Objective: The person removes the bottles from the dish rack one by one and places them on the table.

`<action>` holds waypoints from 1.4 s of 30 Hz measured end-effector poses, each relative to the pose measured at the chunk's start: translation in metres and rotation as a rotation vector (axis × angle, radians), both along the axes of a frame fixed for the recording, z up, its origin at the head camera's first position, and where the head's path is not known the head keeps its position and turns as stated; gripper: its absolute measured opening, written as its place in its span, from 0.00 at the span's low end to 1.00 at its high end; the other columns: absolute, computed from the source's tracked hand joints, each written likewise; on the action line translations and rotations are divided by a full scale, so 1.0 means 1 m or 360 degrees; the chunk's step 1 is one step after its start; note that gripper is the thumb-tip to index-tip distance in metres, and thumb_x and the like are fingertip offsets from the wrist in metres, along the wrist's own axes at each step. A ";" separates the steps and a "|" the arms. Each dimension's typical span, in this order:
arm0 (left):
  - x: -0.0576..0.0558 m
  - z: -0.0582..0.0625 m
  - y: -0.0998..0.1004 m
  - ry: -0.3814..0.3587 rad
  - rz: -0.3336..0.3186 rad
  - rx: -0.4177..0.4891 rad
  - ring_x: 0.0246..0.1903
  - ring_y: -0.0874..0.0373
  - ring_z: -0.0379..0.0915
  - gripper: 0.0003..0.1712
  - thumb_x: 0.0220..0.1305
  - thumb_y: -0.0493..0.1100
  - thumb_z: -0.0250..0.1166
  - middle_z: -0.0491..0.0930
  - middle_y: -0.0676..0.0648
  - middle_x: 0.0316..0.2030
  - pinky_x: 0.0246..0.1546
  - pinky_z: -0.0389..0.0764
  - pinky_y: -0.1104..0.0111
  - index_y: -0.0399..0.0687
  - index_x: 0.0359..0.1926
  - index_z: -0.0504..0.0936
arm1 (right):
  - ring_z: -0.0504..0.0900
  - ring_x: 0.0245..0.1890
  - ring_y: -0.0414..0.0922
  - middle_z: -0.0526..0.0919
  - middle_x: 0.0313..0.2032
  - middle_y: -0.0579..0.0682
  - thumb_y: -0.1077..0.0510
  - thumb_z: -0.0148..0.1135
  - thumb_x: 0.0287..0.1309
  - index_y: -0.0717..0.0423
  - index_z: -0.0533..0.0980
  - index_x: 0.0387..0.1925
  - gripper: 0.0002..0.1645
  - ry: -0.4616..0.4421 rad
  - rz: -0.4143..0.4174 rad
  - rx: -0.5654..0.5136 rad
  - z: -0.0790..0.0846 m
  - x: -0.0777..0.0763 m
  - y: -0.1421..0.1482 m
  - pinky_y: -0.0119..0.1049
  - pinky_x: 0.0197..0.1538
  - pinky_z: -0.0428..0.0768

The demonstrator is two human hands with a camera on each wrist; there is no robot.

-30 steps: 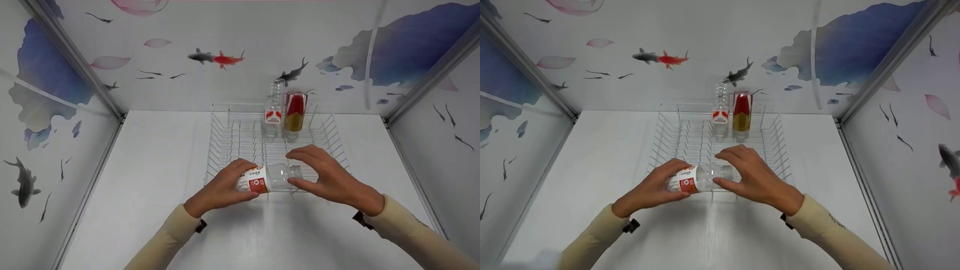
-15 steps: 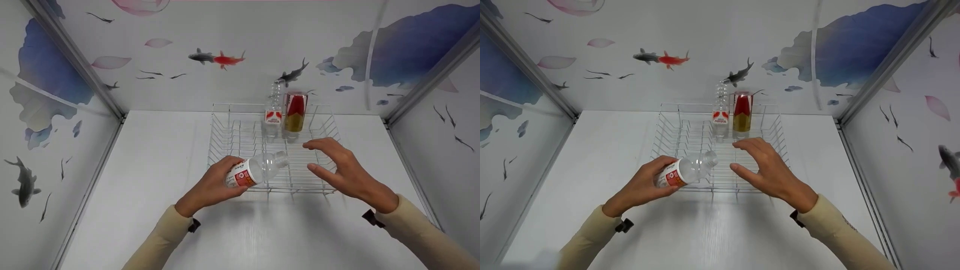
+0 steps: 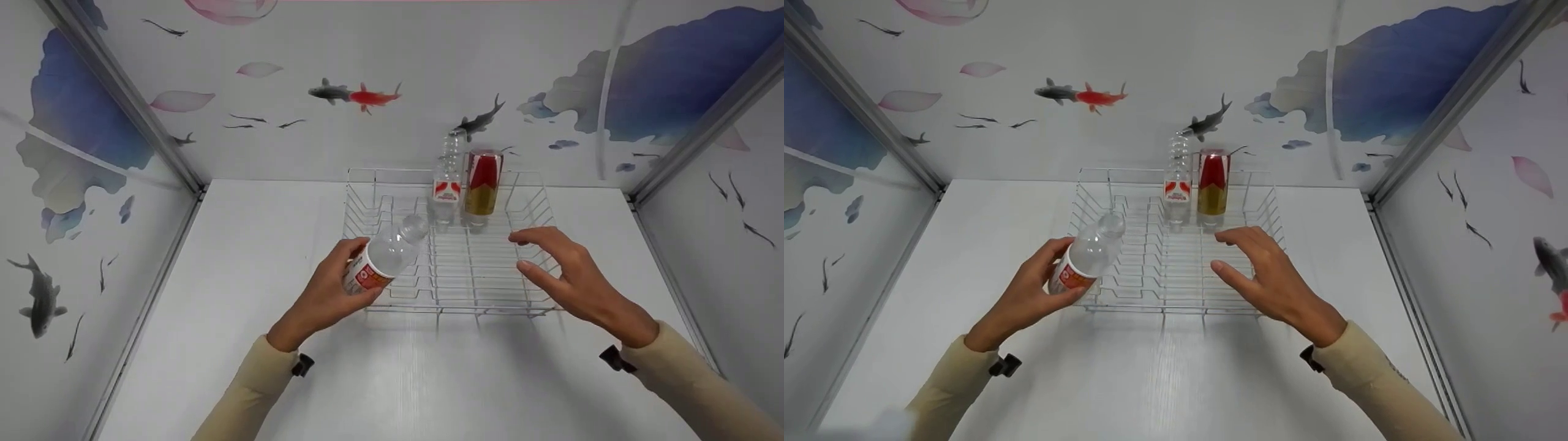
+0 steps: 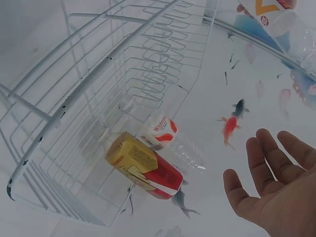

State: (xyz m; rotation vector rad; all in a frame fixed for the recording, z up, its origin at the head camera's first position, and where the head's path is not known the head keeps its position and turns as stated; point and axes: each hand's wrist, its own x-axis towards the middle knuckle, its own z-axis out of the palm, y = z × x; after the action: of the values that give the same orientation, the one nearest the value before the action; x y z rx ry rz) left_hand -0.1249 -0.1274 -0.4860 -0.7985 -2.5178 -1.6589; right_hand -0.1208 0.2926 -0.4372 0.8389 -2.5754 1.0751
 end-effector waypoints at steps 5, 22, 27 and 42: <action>-0.002 0.003 -0.014 0.0004 0.0138 0.0024 0.62 0.50 0.78 0.41 0.64 0.42 0.83 0.77 0.50 0.64 0.60 0.87 0.47 0.49 0.74 0.75 | 0.80 0.66 0.53 0.85 0.64 0.52 0.64 0.69 0.70 0.61 0.81 0.68 0.26 -0.0035 -0.0034 0.0001 -0.006 -0.002 0.004 0.20 0.72 0.65; -0.006 -0.005 -0.044 0.0076 0.0390 0.0134 0.64 0.51 0.76 0.42 0.64 0.37 0.82 0.77 0.48 0.66 0.65 0.82 0.44 0.45 0.75 0.73 | 0.78 0.67 0.42 0.85 0.64 0.54 0.65 0.70 0.72 0.62 0.80 0.68 0.26 -0.0076 -0.0117 -0.0028 -0.020 -0.004 0.020 0.21 0.70 0.67; -0.008 -0.010 -0.048 0.0052 0.0437 0.0175 0.66 0.50 0.74 0.42 0.65 0.37 0.81 0.76 0.47 0.67 0.69 0.78 0.42 0.46 0.75 0.72 | 0.78 0.66 0.42 0.85 0.64 0.54 0.65 0.69 0.73 0.62 0.80 0.69 0.25 -0.0085 -0.0146 -0.0035 -0.024 -0.003 0.023 0.21 0.70 0.66; -0.009 -0.018 -0.054 0.0052 0.0518 0.0231 0.68 0.48 0.74 0.42 0.67 0.37 0.81 0.75 0.45 0.68 0.76 0.74 0.43 0.43 0.76 0.71 | 0.78 0.67 0.40 0.85 0.64 0.55 0.69 0.69 0.72 0.62 0.80 0.69 0.26 -0.0068 -0.0175 -0.0122 -0.034 0.002 0.032 0.20 0.69 0.68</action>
State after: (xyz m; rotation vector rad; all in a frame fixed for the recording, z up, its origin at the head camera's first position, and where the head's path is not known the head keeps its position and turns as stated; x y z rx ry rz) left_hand -0.1342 -0.1812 -0.5042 -0.3757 -2.3178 -1.6738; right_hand -0.1183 0.3247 -0.4715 0.6555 -2.5634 1.1628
